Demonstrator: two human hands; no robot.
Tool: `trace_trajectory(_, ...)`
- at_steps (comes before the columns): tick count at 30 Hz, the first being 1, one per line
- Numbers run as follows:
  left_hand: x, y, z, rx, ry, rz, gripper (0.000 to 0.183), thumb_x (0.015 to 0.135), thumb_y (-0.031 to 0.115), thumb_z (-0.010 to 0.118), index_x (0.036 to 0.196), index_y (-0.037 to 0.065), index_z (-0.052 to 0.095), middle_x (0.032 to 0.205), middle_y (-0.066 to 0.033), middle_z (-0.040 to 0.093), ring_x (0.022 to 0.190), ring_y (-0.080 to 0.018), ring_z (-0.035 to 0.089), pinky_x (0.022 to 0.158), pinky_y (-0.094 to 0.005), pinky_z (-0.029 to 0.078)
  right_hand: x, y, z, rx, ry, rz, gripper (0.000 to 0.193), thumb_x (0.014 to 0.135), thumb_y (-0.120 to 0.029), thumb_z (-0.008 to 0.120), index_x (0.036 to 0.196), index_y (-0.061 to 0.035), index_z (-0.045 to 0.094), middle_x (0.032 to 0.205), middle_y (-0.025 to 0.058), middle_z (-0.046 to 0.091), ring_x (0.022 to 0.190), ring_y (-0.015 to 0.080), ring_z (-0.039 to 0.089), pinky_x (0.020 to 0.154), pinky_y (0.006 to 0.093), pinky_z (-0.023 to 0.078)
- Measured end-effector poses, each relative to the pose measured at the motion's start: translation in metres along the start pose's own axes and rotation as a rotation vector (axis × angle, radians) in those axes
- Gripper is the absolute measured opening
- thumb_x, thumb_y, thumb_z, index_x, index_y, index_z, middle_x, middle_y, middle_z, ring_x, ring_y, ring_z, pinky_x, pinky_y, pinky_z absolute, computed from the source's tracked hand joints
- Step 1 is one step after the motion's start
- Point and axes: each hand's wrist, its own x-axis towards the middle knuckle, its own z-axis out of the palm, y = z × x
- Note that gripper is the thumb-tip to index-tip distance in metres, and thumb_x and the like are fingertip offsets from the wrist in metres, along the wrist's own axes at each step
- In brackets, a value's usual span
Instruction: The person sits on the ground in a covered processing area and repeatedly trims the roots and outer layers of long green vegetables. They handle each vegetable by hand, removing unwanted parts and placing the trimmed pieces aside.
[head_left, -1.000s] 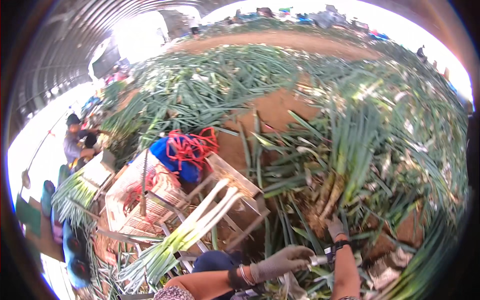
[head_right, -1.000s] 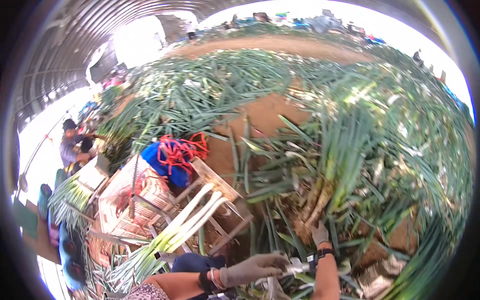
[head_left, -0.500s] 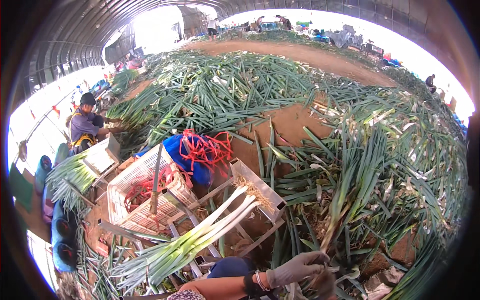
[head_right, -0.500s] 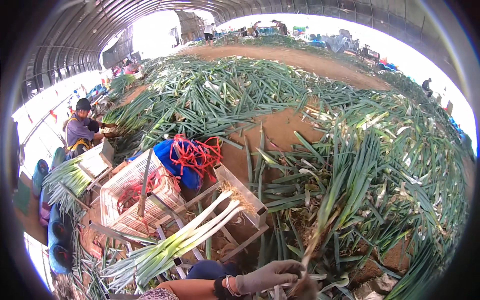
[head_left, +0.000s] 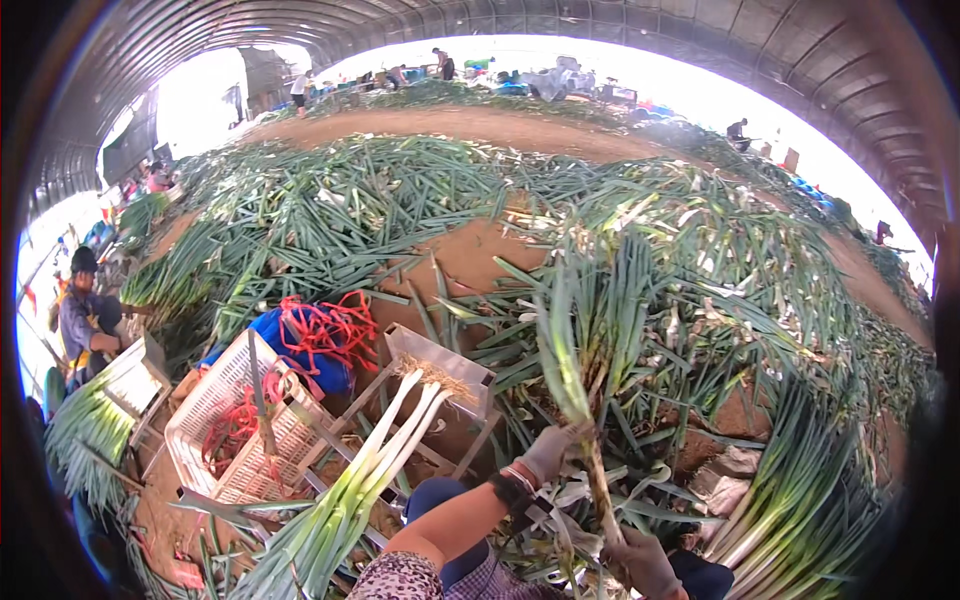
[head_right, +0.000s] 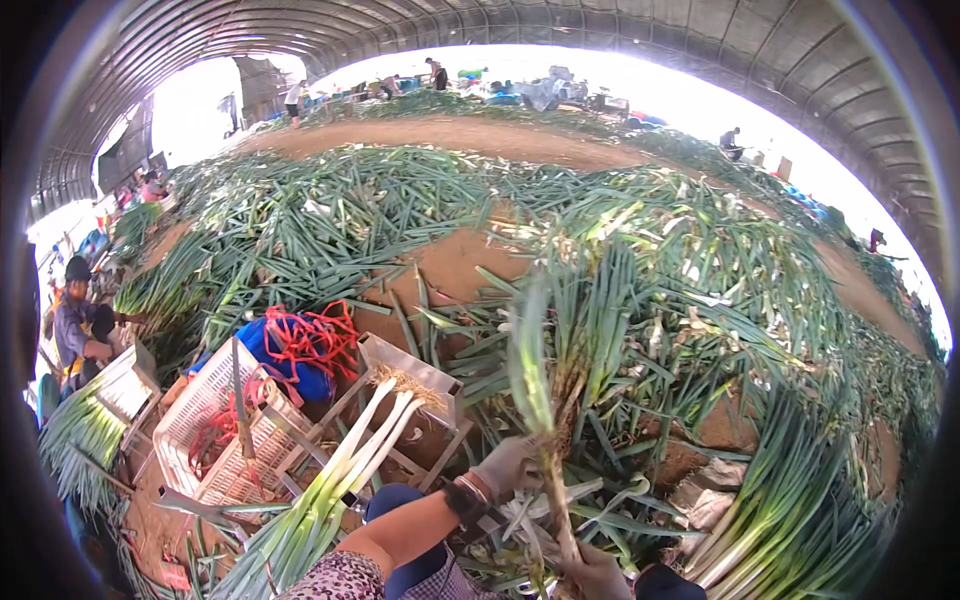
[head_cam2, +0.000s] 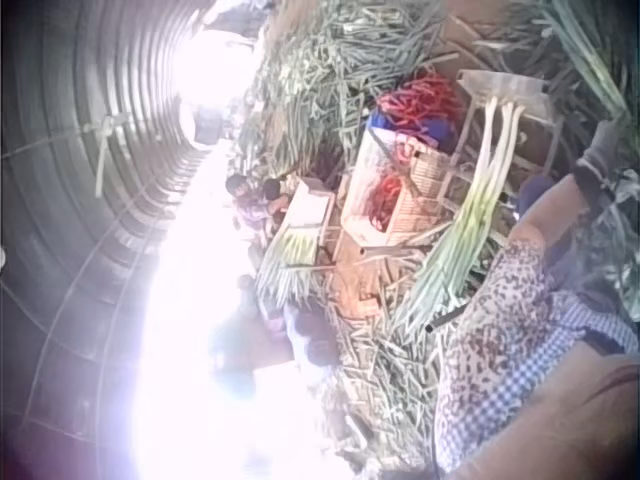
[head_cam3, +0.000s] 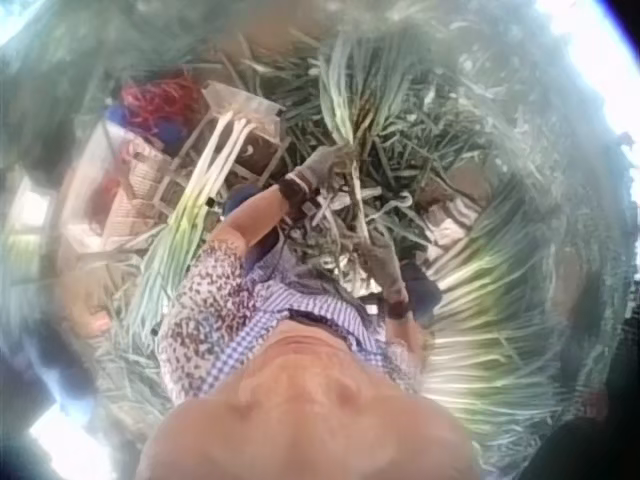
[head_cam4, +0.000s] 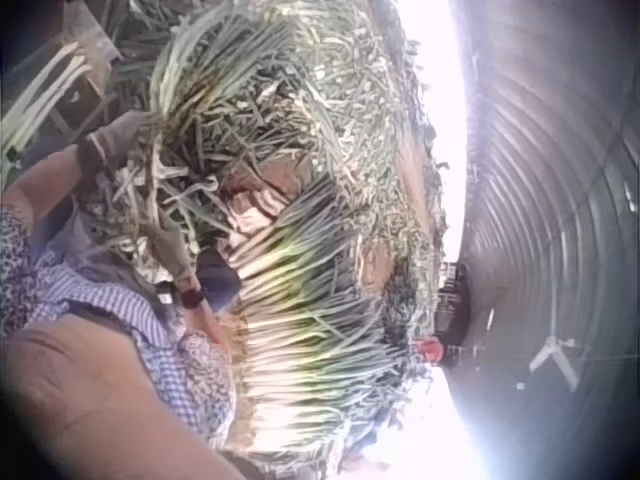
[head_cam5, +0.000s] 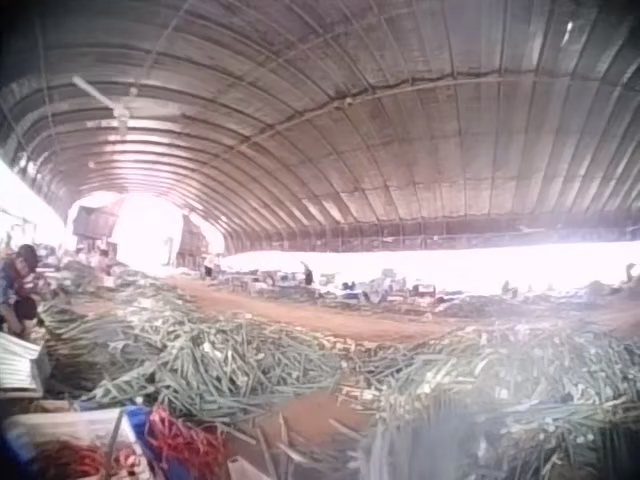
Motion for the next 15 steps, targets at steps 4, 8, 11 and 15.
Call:
trace_trajectory(4,-0.004,0.042,0.005,-0.289,0.231,-0.04,0.027,0.098,0.026,0.06,0.103,-0.001,0.063,0.088,-0.0084,0.067,0.072,-0.0201,0.067,0.063,-0.0354,0.058,-0.048,0.042,-0.005,-0.134,0.059,-0.056,0.041,0.091,-0.014,0.065,0.128,0.0016,0.056,0.083,-0.0013,0.058,0.065,0.0054,0.053,0.056,0.0207,0.043)
trace_trajectory(8,-0.009,0.042,-0.008,-0.293,0.114,0.136,0.022,0.096,0.018,0.063,0.108,0.0,0.063,0.093,-0.0091,0.068,0.079,-0.0208,0.069,0.063,-0.0347,0.06,0.016,0.104,-0.026,-0.302,-0.043,-0.195,0.039,0.094,-0.016,0.065,0.127,0.004,0.057,0.102,0.0047,0.063,0.087,0.0105,0.059,0.077,0.0259,0.049)
trace_trajectory(11,-0.004,0.04,-0.007,-0.268,0.087,0.157,0.023,0.095,0.016,0.063,0.111,0.0,0.063,0.096,-0.0081,0.068,0.082,-0.0202,0.069,0.068,-0.0348,0.059,0.072,0.06,-0.008,-0.071,-0.003,-0.374,0.042,0.093,-0.02,0.065,0.129,0.0005,0.056,0.109,0.0045,0.064,0.102,0.0112,0.058,0.088,0.0279,0.048)
trace_trajectory(15,-0.016,0.039,-0.008,-0.034,0.042,0.4,0.021,0.097,0.013,0.058,0.111,-0.001,0.064,0.099,-0.0065,0.068,0.087,-0.0184,0.068,0.075,-0.03,0.055,0.133,-0.039,0.041,0.105,0.032,-0.415,0.03,0.093,-0.013,0.065,0.119,0.0025,0.061,0.101,0.0037,0.067,0.082,0.0103,0.063,0.07,0.0233,0.05)
